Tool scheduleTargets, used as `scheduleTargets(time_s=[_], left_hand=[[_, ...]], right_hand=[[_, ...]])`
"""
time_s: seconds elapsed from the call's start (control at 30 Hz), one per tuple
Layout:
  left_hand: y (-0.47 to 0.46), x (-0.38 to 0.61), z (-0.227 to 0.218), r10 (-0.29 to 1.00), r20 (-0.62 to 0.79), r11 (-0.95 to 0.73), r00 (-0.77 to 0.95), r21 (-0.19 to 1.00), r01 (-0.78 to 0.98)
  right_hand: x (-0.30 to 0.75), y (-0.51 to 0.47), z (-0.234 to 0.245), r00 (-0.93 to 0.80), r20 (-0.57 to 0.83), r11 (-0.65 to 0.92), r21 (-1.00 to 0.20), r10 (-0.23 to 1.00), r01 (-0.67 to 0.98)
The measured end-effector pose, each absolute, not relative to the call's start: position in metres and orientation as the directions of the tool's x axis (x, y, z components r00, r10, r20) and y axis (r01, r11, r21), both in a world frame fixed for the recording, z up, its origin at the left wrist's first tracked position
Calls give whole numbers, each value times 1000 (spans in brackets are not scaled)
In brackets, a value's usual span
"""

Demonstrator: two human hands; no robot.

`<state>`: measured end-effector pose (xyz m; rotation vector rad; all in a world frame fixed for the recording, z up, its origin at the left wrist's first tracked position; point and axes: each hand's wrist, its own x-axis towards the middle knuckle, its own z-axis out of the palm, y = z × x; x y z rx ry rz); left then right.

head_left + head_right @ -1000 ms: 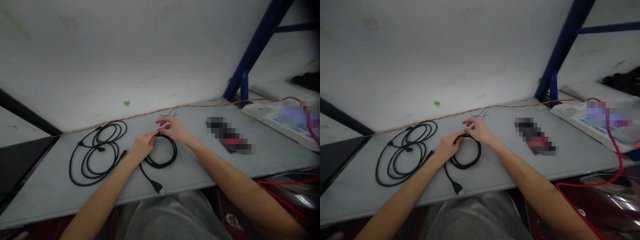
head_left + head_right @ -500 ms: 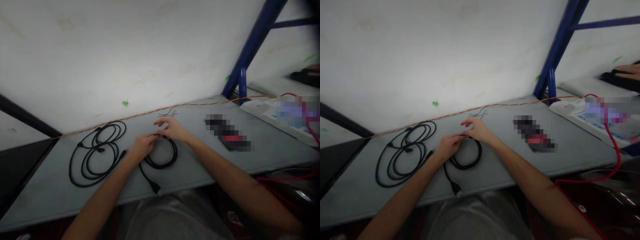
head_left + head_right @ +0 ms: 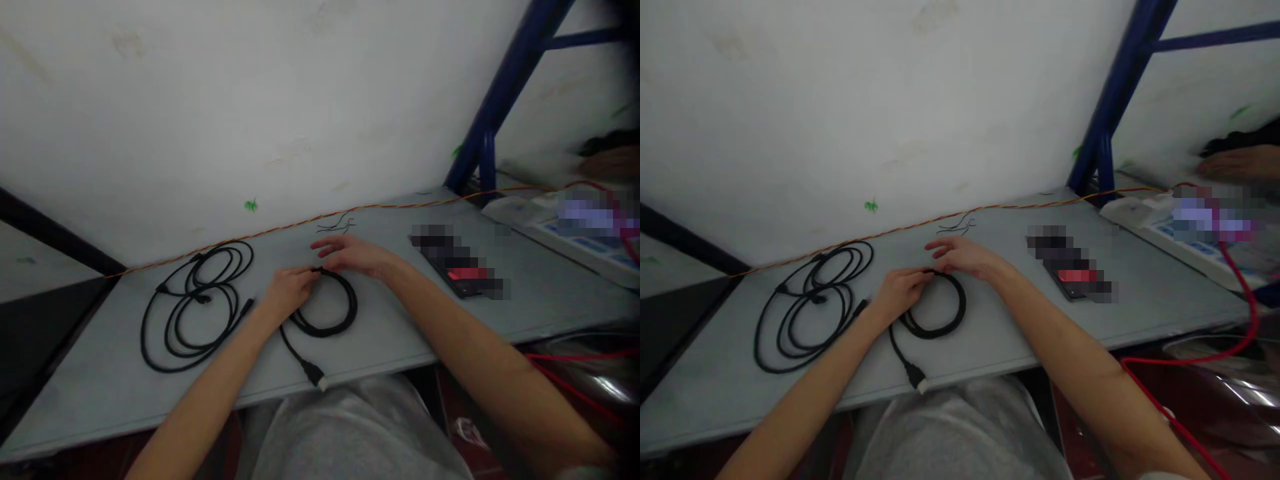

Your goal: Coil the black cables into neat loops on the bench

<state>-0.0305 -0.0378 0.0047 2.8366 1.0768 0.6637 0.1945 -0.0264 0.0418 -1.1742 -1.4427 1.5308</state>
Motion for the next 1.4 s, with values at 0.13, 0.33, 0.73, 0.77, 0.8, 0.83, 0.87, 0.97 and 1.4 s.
scheduleTargets(time_s=[0.13,0.33,0.73,0.77,0.8,0.83,0.87,0.97,1.4], left_hand=[[-36,-32,1,610,438,-776,660,164,608],[-35,-33,-2,567,498,-801,656,148,580],[-35,-32,-2,548,511,-805,662,107,583],[-35,-32,-1,545,510,-808,665,108,579],[-36,-32,-1,545,509,-810,666,115,575],[-36,-32,0,550,509,-809,663,127,574],[-37,-32,0,560,504,-805,658,142,576],[-40,-30,2,619,486,-761,617,180,623],[-35,-29,2,585,458,-792,669,142,594]], right_hand=[[206,-25,46,-298,-81,-44,-991,951,126],[211,-25,48,-394,171,367,-783,903,502],[197,-28,36,-411,251,476,-586,876,656],[195,-29,36,-419,255,487,-559,871,671],[194,-30,36,-436,260,505,-529,862,682],[193,-30,37,-448,270,522,-502,852,690],[192,-30,38,-447,285,530,-481,848,699],[193,-29,43,-360,342,489,-460,868,741],[184,-1,50,-288,-78,195,-566,954,801]])
